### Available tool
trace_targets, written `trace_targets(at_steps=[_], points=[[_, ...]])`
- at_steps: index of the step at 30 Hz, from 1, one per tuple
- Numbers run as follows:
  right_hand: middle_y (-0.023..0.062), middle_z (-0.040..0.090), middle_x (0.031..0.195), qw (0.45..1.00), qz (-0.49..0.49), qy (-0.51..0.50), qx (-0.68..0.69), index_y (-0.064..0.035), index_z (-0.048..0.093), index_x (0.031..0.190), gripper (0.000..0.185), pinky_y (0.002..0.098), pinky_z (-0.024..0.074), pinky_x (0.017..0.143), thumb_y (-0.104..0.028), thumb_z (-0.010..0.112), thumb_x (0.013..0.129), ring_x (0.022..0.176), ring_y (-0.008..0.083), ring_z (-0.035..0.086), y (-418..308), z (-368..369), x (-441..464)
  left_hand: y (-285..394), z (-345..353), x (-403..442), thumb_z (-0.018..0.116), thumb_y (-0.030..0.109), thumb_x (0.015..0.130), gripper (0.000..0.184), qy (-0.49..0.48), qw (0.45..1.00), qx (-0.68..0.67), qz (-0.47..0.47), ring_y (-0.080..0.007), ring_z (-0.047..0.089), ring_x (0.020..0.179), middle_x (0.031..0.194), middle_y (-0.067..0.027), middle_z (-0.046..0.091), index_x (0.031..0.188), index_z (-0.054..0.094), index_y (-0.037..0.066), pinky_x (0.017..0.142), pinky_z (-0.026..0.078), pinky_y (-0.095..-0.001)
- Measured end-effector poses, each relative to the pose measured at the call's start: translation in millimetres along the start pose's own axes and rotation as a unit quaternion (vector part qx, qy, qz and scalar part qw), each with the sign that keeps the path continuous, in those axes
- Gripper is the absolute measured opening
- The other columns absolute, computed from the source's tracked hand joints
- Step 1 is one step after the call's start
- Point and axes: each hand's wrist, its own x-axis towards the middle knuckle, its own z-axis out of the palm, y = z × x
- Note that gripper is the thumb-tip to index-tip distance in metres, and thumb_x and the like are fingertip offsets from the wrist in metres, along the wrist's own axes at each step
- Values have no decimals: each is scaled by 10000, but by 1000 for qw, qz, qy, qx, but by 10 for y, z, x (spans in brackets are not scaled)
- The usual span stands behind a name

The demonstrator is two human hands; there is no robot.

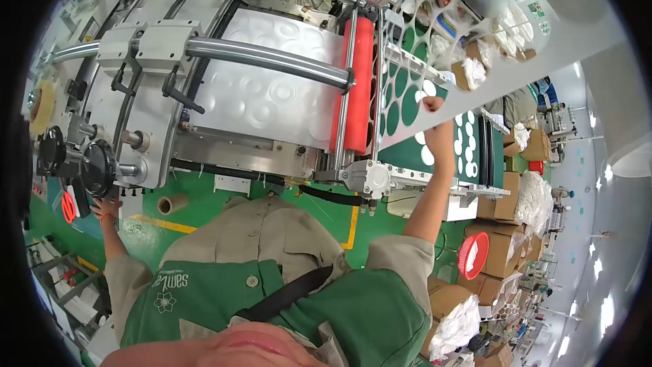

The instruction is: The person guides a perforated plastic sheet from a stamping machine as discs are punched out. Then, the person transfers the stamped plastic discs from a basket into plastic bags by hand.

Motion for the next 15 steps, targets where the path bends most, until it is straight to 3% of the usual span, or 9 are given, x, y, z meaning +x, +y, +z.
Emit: trace_targets(at_steps=[1, 3, 4, 7, 8, 11, 12, 13, 15], points=[[71, 534, 734, 999, -24, 23, 7, 9, 539, 888, 112, 247, 380, 583, -66, 532, 805, 652, 107, 466, 150, 94, -2, 8, -118, -64, 713, 319, 605, 1073, 1, 1000, 3, 2, -425, 27, 1276, 1426, -16, -107, 1311, -85, 444, 996, 142, -542], [73, 535, 709, 998, 0, 35, -55, 0, 554, 900, 120, 243, 376, 558, -57, 527, 798, 615, 106, 463, 210, 116, -28, 176, -673, -475, 697, 356, 603, 937, -3, 999, -41, -2, -408, 39, 1281, 1429, -5, -77, 1353, 135, 340, 1004, 145, -520], [34, 537, 715, 999, 18, 6, -48, -11, 567, 917, 146, 237, 395, 583, -124, 536, 830, 643, 102, 486, 262, 82, -33, 197, -723, -507, 668, 418, 610, 847, -7, 1000, -24, -8, -399, 50, 1284, 1430, 3, -60, 1336, 253, 284, 1008, 144, -509], [14, 536, 754, 996, 18, 51, 67, -9, 569, 947, 160, 221, 387, 605, -113, 540, 829, 673, 81, 468, 276, 108, -123, 247, -607, -459, 640, 463, 622, 851, -51, 997, 52, -31, -409, 59, 1280, 1431, -2, -48, 1343, 212, 318, 1005, 140, -516], [25, 536, 844, 991, 18, 59, 116, -10, 559, 996, 193, 217, 387, 633, -94, 532, 824, 706, 82, 467, 236, 125, -129, 193, -412, -347, 624, 462, 644, 915, -29, 997, 69, -25, -421, 56, 1275, 1431, -4, -63, 1354, 57, 362, 998, 141, -531], [76, 476, 1044, 978, -94, 83, 164, -37, 351, 1271, 517, 212, 396, 686, -57, 545, 793, 767, 89, 476, -52, 104, 2, 172, -478, -367, 615, 455, 653, 878, -1, 999, 37, -14, -418, 70, 1275, 1432, -6, -52, 1351, 89, 369, 997, 148, -531], [104, 438, 1118, 982, -123, 105, 101, -37, 238, 1325, 639, 217, 406, 704, -28, 559, 772, 796, 91, 485, -244, 47, 65, 200, -603, -468, 603, 455, 672, 843, 20, 1000, 17, -12, -420, 84, 1273, 1434, -16, -27, 1344, 99, 390, 994, 158, -532], [116, 418, 1160, 969, -136, 125, 167, -26, 234, 1319, 673, 223, 416, 699, -12, 585, 745, 811, 95, 496, -391, 15, 164, 200, -612, -467, 603, 455, 672, 843, 24, 1000, 15, -8, -420, 84, 1273, 1434, -16, -27, 1344, 99, 390, 994, 158, -532], [121, 454, 1116, 964, -207, 161, 40, -23, 224, 1316, 695, 222, 429, 680, 1, 599, 731, 816, 108, 508, -575, -102, 348, 202, -511, -472, 619, 451, 668, 859, 75, 997, -12, -13, -422, 103, 1268, 1435, -9, 0, 1333, 75, 427, 990, 164, -537]])
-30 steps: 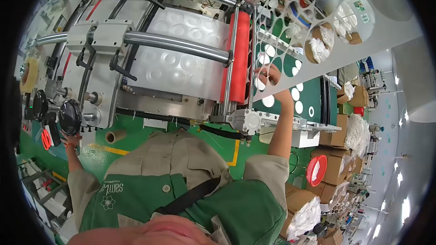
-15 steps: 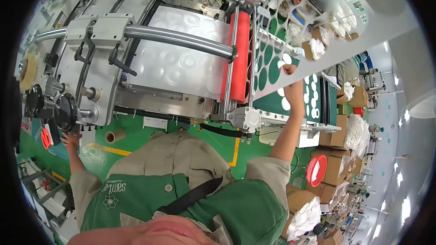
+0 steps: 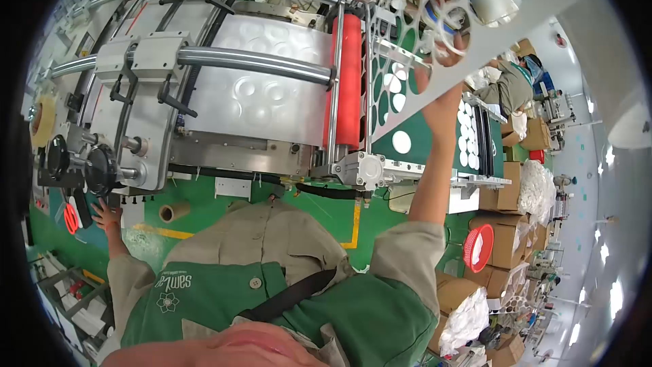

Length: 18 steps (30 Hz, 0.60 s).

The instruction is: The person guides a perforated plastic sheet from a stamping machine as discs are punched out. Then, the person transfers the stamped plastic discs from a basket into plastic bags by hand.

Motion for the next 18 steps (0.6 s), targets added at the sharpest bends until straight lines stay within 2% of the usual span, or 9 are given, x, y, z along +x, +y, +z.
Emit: trace_targets(at_steps=[2, 4, 6, 8, 9, 10, 13, 16, 18], points=[[126, 496, 1049, 996, -72, 3, -59, -12, 215, 1310, 702, 223, 446, 659, 8, 604, 725, 814, 128, 525, -190, 28, 258, -21, 362, 83, 621, 318, 710, 867, 65, 998, 2, -8, -403, 141, 1266, 1434, 13, 43, 1321, 21, 458, 981, 195, -533], [130, 536, 955, 997, -52, 7, -49, 4, 285, 1251, 612, 227, 454, 646, 18, 595, 724, 802, 146, 543, -255, 39, 483, 89, 121, -116, 609, 245, 729, 861, 85, 996, -2, -21, -396, 197, 1252, 1430, -2, 92, 1329, 22, 440, 972, 220, -526], [121, 524, 1042, 978, -71, 86, 179, 14, 376, 1099, 486, 250, 432, 706, -20, 647, 697, 847, 144, 531, -305, 24, 734, 77, 67, -123, 600, 214, 733, 869, 110, 994, -5, -15, -396, 225, 1241, 1427, -10, 113, 1330, 9, 437, 965, 235, -523], [112, 541, 972, 986, -53, 122, 98, 10, 355, 1075, 459, 235, 449, 650, 22, 630, 708, 812, 142, 539, -270, -119, 900, 41, 116, -106, 591, 183, 736, 878, 130, 991, -9, -12, -396, 253, 1229, 1423, -19, 134, 1331, -4, 434, 958, 250, -521], [120, 546, 921, 972, 11, 200, 120, -7, 337, 1031, 425, 246, 456, 663, 21, 627, 722, 772, 153, 548, -495, -66, 923, 21, 153, -98, 573, 150, 742, 881, 148, 989, -3, -5, -397, 264, 1223, 1421, -26, 143, 1329, -17, 437, 953, 262, -519], [120, 546, 921, 973, 4, 200, 118, -7, 337, 1031, 425, 246, 456, 663, 21, 627, 722, 772, 153, 548, -453, -81, 935, 33, 204, -86, 555, 117, 747, 884, 166, 986, 4, 1, -398, 274, 1217, 1419, -33, 151, 1326, -30, 441, 947, 273, -516], [136, 566, 807, 939, -121, 317, -60, -34, 320, 1003, 473, 213, 462, 586, -11, 678, 694, 629, 145, 556, -362, -84, 934, 28, 361, -59, 542, 95, 757, 884, 151, 988, 24, -3, -398, 267, 1220, 1423, -33, 132, 1323, -42, 444, 947, 279, -515], [118, 570, 744, 916, -162, 365, 50, -36, 314, 995, 509, 179, 446, 531, -15, 703, 668, 575, 123, 546, -506, 9, 1043, 2, 387, -3, 559, 117, 750, 891, 136, 991, 2, -1, -398, 249, 1228, 1428, -24, 106, 1323, -37, 448, 940, 278, -515], [88, 570, 692, 908, -202, 367, 13, -22, 341, 1030, 509, 168, 439, 519, -65, 708, 679, 536, 101, 537, -594, -30, 1089, 2, 371, 7, 594, 143, 712, 930, 135, 991, -14, -2, -398, 235, 1236, 1430, -20, 101, 1322, -37, 450, 940, 267, -515]])
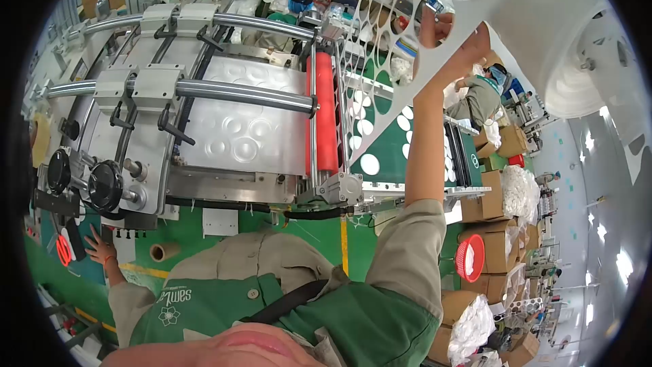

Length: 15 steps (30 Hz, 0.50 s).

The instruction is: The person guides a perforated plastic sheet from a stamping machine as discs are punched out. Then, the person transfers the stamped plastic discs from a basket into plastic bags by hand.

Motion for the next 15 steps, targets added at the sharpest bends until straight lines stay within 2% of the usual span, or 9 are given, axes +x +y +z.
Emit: trace_targets(at_steps=[2, 3, 4, 7, 8, 10, 11, 13, 15], points=[[89, 583, 691, 995, 25, -68, -67, 2, 378, 1096, 511, 155, 421, 494, -92, 689, 702, 533, 86, 539, -23, 4, 76, 72, -290, -49, 625, 167, 671, 977, -29, 999, -7, -12, -395, 210, 1247, 1432, -21, 82, 1320, -47, 454, 953, 243, -509], [77, 595, 691, 996, 32, -69, -46, 31, 457, 1083, 412, 169, 417, 499, -89, 642, 736, 535, 80, 538, -29, 40, 91, 84, -389, -60, 620, 164, 665, 982, -65, 998, -1, -14, -394, 196, 1253, 1434, -22, 67, 1318, -53, 457, 959, 233, -507], [77, 595, 691, 996, 32, -68, -44, 31, 457, 1083, 412, 169, 417, 499, -89, 642, 736, 535, 80, 538, 67, 54, 107, 91, -438, -57, 615, 161, 659, 987, -100, 995, 7, -15, -393, 181, 1259, 1435, -24, 53, 1316, -59, 459, 965, 224, -504], [53, 588, 699, 983, 49, -169, 51, 25, 551, 947, 169, 197, 417, 534, -50, 532, 797, 578, 81, 536, 255, 96, 149, 96, -432, -51, 603, 157, 663, 983, -108, 994, 0, -21, -392, 162, 1266, 1436, -24, 39, 1313, -67, 463, 974, 212, -497], [40, 572, 695, 961, 103, -230, 114, 8, 548, 922, 125, 192, 411, 552, -49, 482, 832, 615, 76, 531, 235, 69, 159, 87, -419, -59, 602, 156, 663, 982, -103, 994, -5, -19, -392, 161, 1267, 1435, -24, 42, 1313, -67, 463, 975, 212, -496], [68, 578, 761, 932, 204, -286, 91, 3, 533, 896, 98, 198, 403, 554, -61, 493, 834, 627, 88, 520, -25, 10, 158, 75, -402, -57, 604, 151, 654, 984, -92, 995, -11, -22, -397, 155, 1268, 1436, -20, 43, 1314, -54, 465, 975, 207, -505], [68, 578, 761, 932, 202, -287, 93, 3, 533, 896, 98, 198, 403, 554, -61, 493, 834, 627, 88, 520, -2, -28, 112, 78, -406, -61, 593, 147, 655, 970, -92, 995, -13, -20, -400, 152, 1267, 1436, -15, 43, 1316, -42, 465, 975, 203, -512], [50, 547, 721, 902, 296, -312, 43, -1, 531, 855, 137, 200, 409, 584, -99, 437, 874, 637, 95, 521, 200, -161, -78, 96, -424, -80, 582, 143, 656, 957, -94, 995, -17, -24, -404, 150, 1266, 1436, -11, 44, 1317, -29, 466, 976, 198, -520], [61, 548, 760, 890, 296, -341, 68, -2, 541, 878, 144, 211, 408, 595, -95, 431, 876, 658, 105, 519, 425, -380, -319, 85, -409, -70, 558, 137, 662, 927, -89, 996, -22, -20, -410, 145, 1266, 1436, -5, 50, 1320, -7, 465, 972, 196, -530]])
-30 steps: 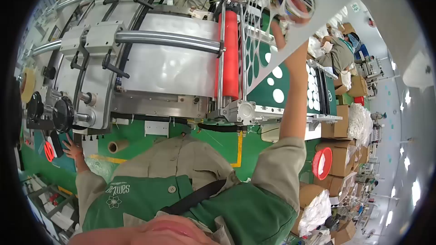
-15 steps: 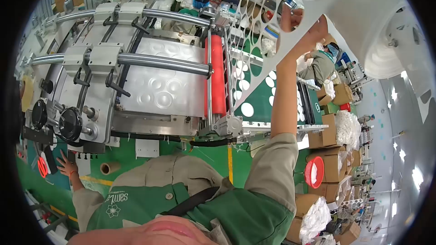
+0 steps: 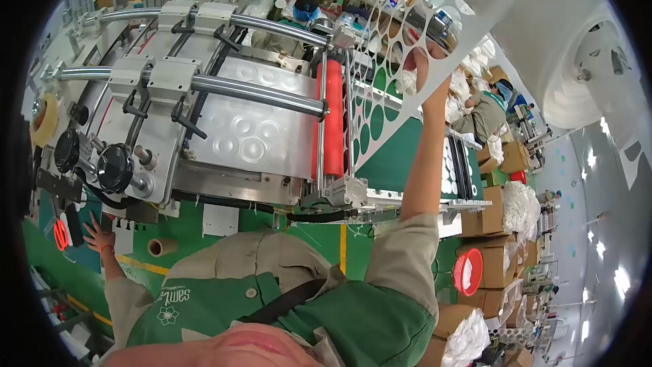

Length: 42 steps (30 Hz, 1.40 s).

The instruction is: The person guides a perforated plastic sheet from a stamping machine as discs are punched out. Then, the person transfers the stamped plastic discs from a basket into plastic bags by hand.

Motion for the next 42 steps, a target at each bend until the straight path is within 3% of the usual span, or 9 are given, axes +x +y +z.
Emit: trace_targets(at_steps=[3, 5, 11, 13, 17, 23, 31, 39, 42], points=[[85, 544, 848, 990, -62, -98, 85, -6, 573, 952, 173, 251, 410, 630, -43, 456, 831, 732, 134, 512, -47, 114, -286, -10, 48, 33, 540, 134, 669, 910, 0, 1000, 2, 0, -410, 143, 1267, 1437, -5, 50, 1320, -4, 464, 973, 194, -530], [80, 548, 890, 975, -139, -113, -132, -29, 610, 935, 262, 268, 432, 684, 35, 515, 699, 799, 184, 544, -170, 122, -343, 18, -12, 5, 539, 144, 671, 909, -4, 1000, 1, -3, -405, 140, 1270, 1438, -9, 46, 1317, -11, 469, 978, 183, -527], [83, 596, 873, 948, -191, -3, -255, -18, 608, 891, 210, 273, 445, 685, 46, 528, 708, 756, 200, 585, -92, -4, -560, 8, 38, 39, 550, 169, 678, 912, -2, 1000, 4, 0, -416, 122, 1269, 1437, -23, 46, 1306, -30, 485, 984, 162, -538], [86, 607, 858, 961, -130, 135, -204, -16, 609, 874, 172, 267, 444, 676, 32, 541, 724, 731, 181, 588, 52, -14, -720, 13, 20, 29, 555, 165, 657, 936, -6, 1000, 9, -1, -410, 134, 1270, 1437, -25, 40, 1313, -38, 472, 983, 175, -527], [83, 596, 835, 997, 25, 36, -65, -23, 589, 917, 215, 251, 430, 677, 38, 531, 719, 719, 151, 565, 462, 102, -1084, 10, -46, 13, 570, 174, 653, 950, -28, 1000, 10, 8, -413, 118, 1271, 1438, -26, 24, 1311, -45, 474, 986, 167, -531], [107, 532, 813, 979, -58, -133, -146, -56, 587, 990, 339, 336, 407, 672, -1, 586, 656, 757, 261, 497, 652, 436, -1195, -15, 79, 73, 594, 196, 656, 961, -10, 1000, 18, 10, -415, 124, 1269, 1438, -25, 20, 1310, -53, 472, 981, 173, -528], [90, 590, 768, 934, -214, 111, -265, -93, 605, 984, 349, 312, 447, 548, -12, 653, 648, 629, 243, 556, 1220, 628, -1302, 27, -14, 24, 591, 241, 665, 938, -22, 999, 29, 3, -419, 127, 1266, 1435, -32, 36, 1316, -47, 461, 979, 178, -531], [112, 628, 771, 935, -147, 141, -290, -50, 650, 849, 199, 293, 478, 575, -4, 658, 656, 640, 223, 612, 1307, 194, -1446, -8, 41, 68, 604, 289, 631, 906, -29, 998, 44, 14, -429, 92, 1269, 1435, -8, 2, 1337, 49, 415, 985, 165, -536], [126, 620, 813, 941, 98, -24, -323, -113, 649, 883, 176, 358, 459, 691, -176, 609, 723, 785, 295, 591, 1395, 78, -1396, 3, -23, 56, 610, 300, 637, 894, -56, 997, 55, 16, -427, 84, 1270, 1435, -6, -19, 1339, 66, 402, 988, 165, -532]])
